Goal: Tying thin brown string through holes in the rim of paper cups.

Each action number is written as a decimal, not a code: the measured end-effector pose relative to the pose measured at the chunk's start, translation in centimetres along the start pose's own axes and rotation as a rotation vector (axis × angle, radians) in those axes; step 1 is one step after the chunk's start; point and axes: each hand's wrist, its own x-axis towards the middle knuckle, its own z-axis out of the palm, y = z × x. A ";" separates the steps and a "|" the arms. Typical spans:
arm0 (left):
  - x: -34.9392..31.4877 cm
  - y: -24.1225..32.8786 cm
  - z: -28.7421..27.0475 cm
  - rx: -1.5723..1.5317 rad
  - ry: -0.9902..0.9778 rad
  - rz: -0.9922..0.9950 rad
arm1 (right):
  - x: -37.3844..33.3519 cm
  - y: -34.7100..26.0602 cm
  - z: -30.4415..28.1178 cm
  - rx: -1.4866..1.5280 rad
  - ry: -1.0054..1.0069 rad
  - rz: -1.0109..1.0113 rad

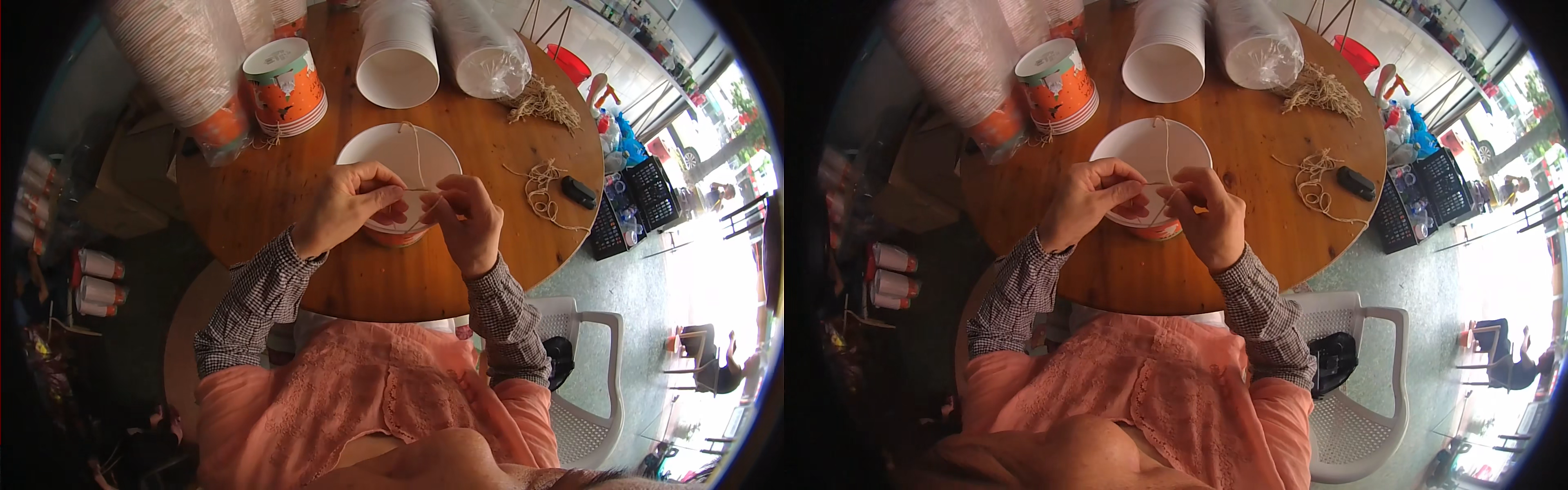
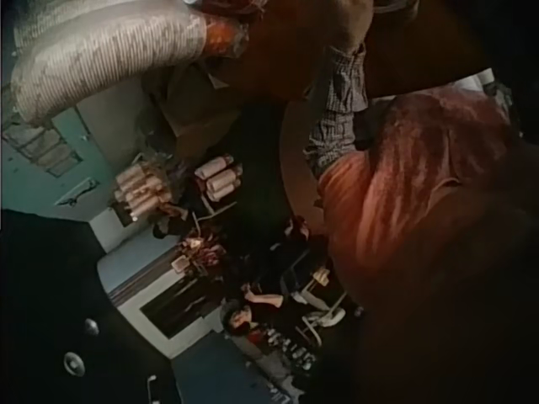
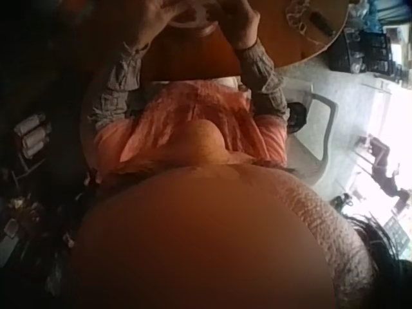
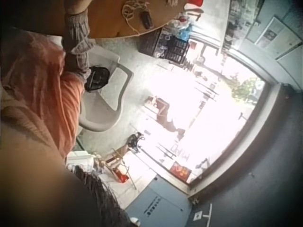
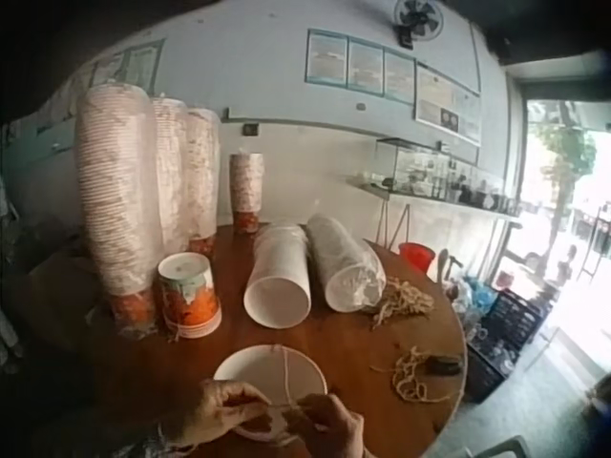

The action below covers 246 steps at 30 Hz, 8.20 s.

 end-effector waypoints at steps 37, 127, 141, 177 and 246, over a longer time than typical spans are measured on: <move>-0.2 0.8 0.0 0.082 -0.262 -0.026 | 0.8 1.7 -1.5 0.213 -0.269 -0.162; -2.2 0.2 -1.4 -0.043 0.034 0.054 | 1.9 -2.7 1.7 -0.324 -0.221 -0.534; -2.2 0.7 -1.3 -0.188 -0.037 -0.044 | 2.3 -2.0 2.3 -0.106 -0.208 -0.246; -2.5 -1.5 0.9 0.315 0.397 0.415 | 0.5 -1.7 2.9 0.076 -0.146 0.047; -2.7 -0.4 -0.8 0.844 0.466 0.732 | 0.8 -1.3 2.3 -0.197 -0.183 -0.284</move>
